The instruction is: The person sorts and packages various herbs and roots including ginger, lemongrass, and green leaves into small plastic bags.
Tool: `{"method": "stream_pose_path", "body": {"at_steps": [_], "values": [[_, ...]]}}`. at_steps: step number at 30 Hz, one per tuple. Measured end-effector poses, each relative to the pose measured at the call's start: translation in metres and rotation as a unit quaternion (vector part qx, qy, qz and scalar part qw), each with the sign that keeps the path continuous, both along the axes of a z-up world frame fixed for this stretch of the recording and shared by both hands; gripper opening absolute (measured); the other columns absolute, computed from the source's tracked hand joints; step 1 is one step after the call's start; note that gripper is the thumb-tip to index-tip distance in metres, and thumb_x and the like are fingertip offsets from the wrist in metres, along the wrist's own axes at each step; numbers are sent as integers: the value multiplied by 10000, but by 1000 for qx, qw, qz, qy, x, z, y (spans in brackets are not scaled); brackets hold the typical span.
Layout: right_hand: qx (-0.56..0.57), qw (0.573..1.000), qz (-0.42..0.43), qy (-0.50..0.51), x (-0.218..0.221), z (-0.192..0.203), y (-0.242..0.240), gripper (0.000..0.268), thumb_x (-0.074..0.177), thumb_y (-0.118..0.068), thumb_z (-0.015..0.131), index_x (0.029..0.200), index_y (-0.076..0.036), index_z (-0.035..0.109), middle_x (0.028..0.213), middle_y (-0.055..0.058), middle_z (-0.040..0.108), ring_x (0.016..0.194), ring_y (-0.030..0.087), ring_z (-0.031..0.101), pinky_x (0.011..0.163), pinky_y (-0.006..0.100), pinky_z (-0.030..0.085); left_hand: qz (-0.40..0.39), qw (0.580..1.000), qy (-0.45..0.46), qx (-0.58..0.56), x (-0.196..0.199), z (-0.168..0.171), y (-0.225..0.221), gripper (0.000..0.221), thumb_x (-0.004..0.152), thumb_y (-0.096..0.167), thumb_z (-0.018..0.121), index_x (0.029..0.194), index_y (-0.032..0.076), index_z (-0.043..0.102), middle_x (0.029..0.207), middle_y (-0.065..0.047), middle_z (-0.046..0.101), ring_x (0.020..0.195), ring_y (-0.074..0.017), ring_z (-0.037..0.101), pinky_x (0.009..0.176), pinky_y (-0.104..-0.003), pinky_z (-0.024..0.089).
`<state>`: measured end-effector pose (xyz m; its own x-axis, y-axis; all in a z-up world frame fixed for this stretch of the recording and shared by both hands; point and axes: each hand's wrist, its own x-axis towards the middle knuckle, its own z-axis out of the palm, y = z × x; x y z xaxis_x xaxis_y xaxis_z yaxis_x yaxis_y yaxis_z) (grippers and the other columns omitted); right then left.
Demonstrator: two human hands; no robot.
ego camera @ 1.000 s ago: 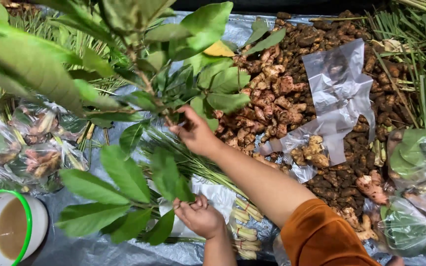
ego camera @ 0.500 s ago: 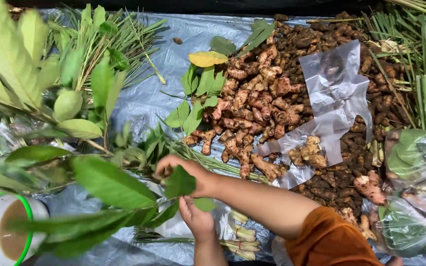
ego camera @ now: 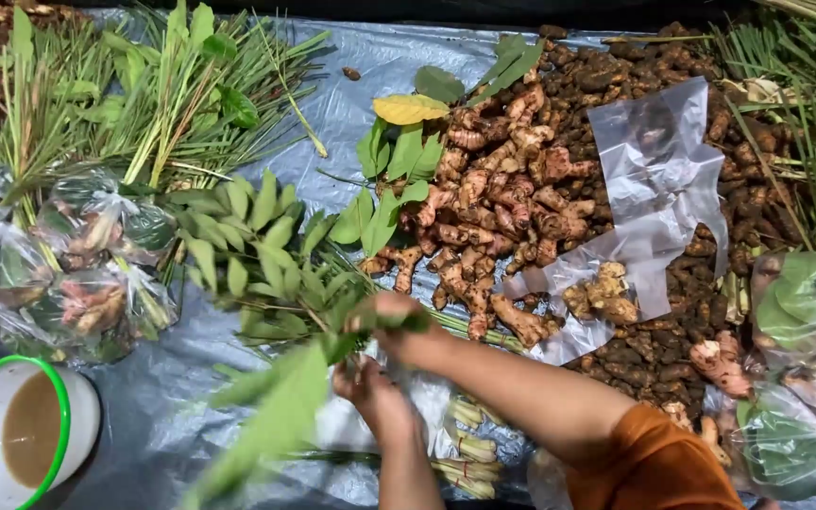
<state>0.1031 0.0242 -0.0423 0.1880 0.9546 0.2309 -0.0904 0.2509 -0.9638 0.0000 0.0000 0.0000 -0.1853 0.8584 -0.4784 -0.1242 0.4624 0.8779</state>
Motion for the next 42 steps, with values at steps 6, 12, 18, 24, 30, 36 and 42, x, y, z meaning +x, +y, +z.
{"method": "stream_pose_path", "body": {"at_steps": [6,12,18,24,30,36,42], "values": [[-139,957,-250,57,47,71,76,224,1006,-68,570,1212,-1,629,845,86,738,570,139,662,489,239,587,19,988,-134,-70,-17,-36,4,384,1063,285,431,1394,116,528,663,10,403,505,-72,305,446,-220,256],[-339,896,-288,-11,110,39,147,312,941,49,446,1194,-17,617,1029,70,668,899,188,647,792,331,545,41,968,-222,-107,-30,-91,9,458,1034,88,467,1489,140,452,1064,-61,588,708,-108,499,547,-213,425],[-361,877,-296,116,124,77,129,754,952,9,511,1610,-16,143,1437,184,557,678,167,661,594,239,612,48,964,-233,-119,-22,-68,9,279,1034,179,503,1313,172,510,859,-3,511,595,-73,371,468,-193,260],[-335,866,-351,119,167,99,111,317,1008,-51,514,1323,-61,544,1125,108,703,699,97,599,568,189,526,38,957,-262,-120,-22,-67,6,233,1043,151,494,1262,217,541,818,8,472,591,-74,354,477,-205,256],[-318,871,-365,84,181,104,88,561,1006,-32,523,1513,-45,285,949,65,637,640,94,558,554,206,505,36,961,-235,-143,-16,-56,7,322,1065,334,460,1365,268,556,618,40,313,504,-62,247,436,-208,189],[-299,875,-364,108,176,101,67,678,981,-59,482,1582,-47,170,1185,145,653,801,139,655,699,251,596,41,969,-211,-121,-23,-89,4,181,1095,216,465,1080,103,606,938,-21,529,750,-126,474,610,-287,429],[-166,897,-390,125,154,86,24,632,965,48,500,1523,-55,221,1342,171,458,780,132,572,660,268,553,17,992,-108,-63,-9,-41,8,478,1065,292,411,1361,-77,483,1347,-262,591,1220,-258,593,1018,-323,479]]}}
